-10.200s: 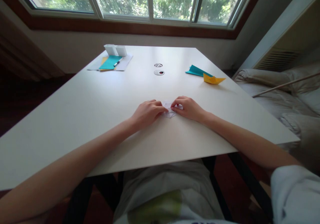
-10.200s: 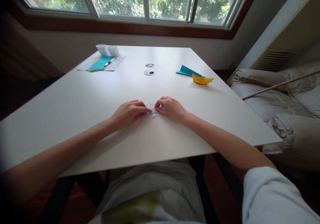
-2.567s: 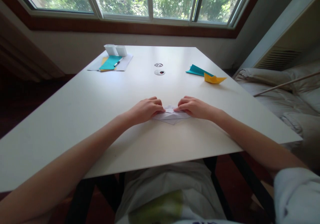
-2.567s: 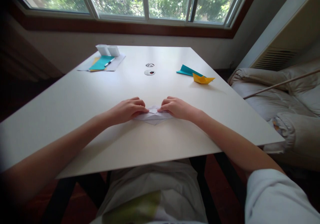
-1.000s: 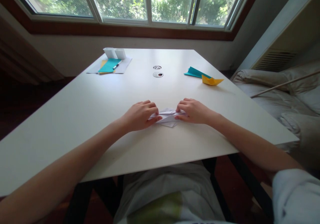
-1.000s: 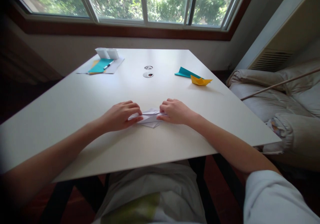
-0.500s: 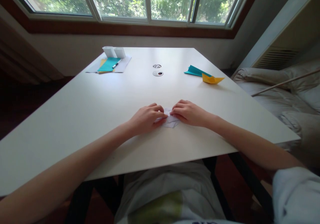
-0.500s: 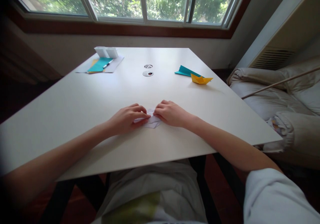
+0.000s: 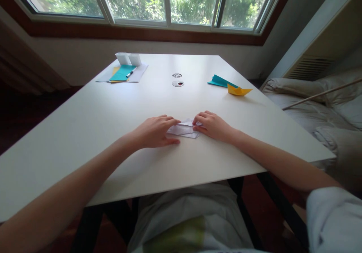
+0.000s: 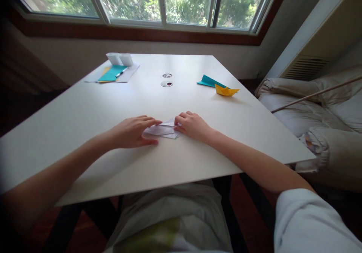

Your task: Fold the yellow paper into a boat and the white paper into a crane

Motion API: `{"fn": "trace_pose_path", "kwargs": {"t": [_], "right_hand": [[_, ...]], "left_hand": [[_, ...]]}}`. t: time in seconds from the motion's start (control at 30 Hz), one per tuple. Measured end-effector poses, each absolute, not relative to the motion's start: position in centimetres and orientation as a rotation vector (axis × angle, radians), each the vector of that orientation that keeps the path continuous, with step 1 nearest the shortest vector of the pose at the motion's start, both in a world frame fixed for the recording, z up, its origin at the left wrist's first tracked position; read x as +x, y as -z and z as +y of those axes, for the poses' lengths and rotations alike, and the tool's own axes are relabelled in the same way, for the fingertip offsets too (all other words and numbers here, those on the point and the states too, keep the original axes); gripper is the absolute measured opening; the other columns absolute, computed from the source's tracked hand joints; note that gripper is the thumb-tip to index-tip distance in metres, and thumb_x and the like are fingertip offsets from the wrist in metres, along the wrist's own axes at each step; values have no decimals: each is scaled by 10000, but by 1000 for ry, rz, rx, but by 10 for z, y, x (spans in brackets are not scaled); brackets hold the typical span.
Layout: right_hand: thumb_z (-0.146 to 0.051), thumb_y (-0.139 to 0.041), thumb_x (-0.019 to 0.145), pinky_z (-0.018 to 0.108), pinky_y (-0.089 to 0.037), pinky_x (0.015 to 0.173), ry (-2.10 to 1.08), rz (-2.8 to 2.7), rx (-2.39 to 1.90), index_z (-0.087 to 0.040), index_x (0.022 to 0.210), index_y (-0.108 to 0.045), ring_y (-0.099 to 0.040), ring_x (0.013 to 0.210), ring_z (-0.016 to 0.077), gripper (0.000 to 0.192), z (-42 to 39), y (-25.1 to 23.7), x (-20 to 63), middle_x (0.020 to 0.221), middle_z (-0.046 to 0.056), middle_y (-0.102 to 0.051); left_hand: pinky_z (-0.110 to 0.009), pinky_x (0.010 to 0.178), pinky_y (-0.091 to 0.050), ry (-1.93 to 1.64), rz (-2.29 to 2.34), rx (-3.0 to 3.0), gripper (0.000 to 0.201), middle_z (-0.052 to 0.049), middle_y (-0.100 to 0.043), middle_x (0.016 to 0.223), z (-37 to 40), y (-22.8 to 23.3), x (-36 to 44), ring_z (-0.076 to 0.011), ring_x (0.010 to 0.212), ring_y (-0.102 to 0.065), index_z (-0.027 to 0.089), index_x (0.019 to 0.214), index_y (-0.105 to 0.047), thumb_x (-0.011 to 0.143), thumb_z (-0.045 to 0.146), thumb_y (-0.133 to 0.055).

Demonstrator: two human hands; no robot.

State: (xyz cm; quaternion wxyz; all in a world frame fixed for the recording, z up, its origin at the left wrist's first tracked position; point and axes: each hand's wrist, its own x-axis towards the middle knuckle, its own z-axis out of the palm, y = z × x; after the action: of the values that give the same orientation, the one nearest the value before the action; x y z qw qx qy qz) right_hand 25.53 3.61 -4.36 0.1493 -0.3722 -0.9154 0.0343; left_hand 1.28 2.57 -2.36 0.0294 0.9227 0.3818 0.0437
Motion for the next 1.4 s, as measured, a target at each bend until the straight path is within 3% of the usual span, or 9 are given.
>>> {"fn": "trace_pose_path", "kwargs": {"t": [0.2,0.43,0.53,0.63,0.8,0.97,1.13,1.4], "right_hand": [[-333,-512,870,308,-413,815,-172,-2563,-1092,-185,936,-608,-542,918,197,189,41,46,257,961,80,-621],[-313,-517,865,311,-430,805,-184,-2552,-1061,-196,932,-619,-556,910,191,169,41,44,258,941,75,-631],[-295,-503,870,321,-441,808,-177,-2551,-1053,-195,941,-625,-562,917,196,173,41,44,259,946,80,-637],[-279,-482,881,338,-449,837,-228,-2568,-1010,-190,985,-618,-565,958,205,192,43,42,261,986,87,-638],[-325,-453,898,357,-445,899,-362,-2607,-825,-217,1279,-434,-538,1082,206,396,45,35,271,1217,104,-549],[-448,-576,804,394,-408,954,-330,-2740,-691,-214,1340,-359,-493,1160,240,623,46,33,275,1305,117,-496],[-257,-450,889,362,-431,907,-201,-2703,-748,-221,1292,-434,-565,1064,202,405,46,35,272,1218,84,-584],[-261,-384,917,282,-434,808,-373,-2577,-873,-220,1208,-549,-614,892,165,337,47,28,270,1077,55,-661]], "left_hand": [[-286,774,-467,-244,1127,2713,404,-89,-617,1066,35,31,4,-206,929,-593,180,1201,-518,836,353,-508],[-253,784,-478,-354,955,2681,515,-96,-535,1174,31,29,2,-178,966,-569,199,1309,-388,819,265,-533],[-251,820,-469,-398,874,2733,475,-97,-516,1202,31,29,2,-176,1001,-554,201,1274,-433,808,202,-524],[-263,828,-460,-386,820,2862,314,-73,-569,1136,32,29,2,-177,980,-560,202,1118,-561,810,171,-507],[-262,791,-461,-413,770,3005,212,-51,-639,1030,33,29,0,-155,891,-588,193,984,-614,855,165,-448],[-252,760,-465,-434,835,3052,230,-44,-659,991,35,30,-3,-153,878,-598,195,1001,-607,870,171,-419],[-249,746,-466,-470,888,3052,254,-54,-658,998,34,28,-2,-155,890,-606,191,1023,-596,875,173,-392],[-228,635,-448,-765,1058,2848,198,-47,-669,868,27,23,7,-123,694,-602,174,957,-575,877,219,-400]]}}
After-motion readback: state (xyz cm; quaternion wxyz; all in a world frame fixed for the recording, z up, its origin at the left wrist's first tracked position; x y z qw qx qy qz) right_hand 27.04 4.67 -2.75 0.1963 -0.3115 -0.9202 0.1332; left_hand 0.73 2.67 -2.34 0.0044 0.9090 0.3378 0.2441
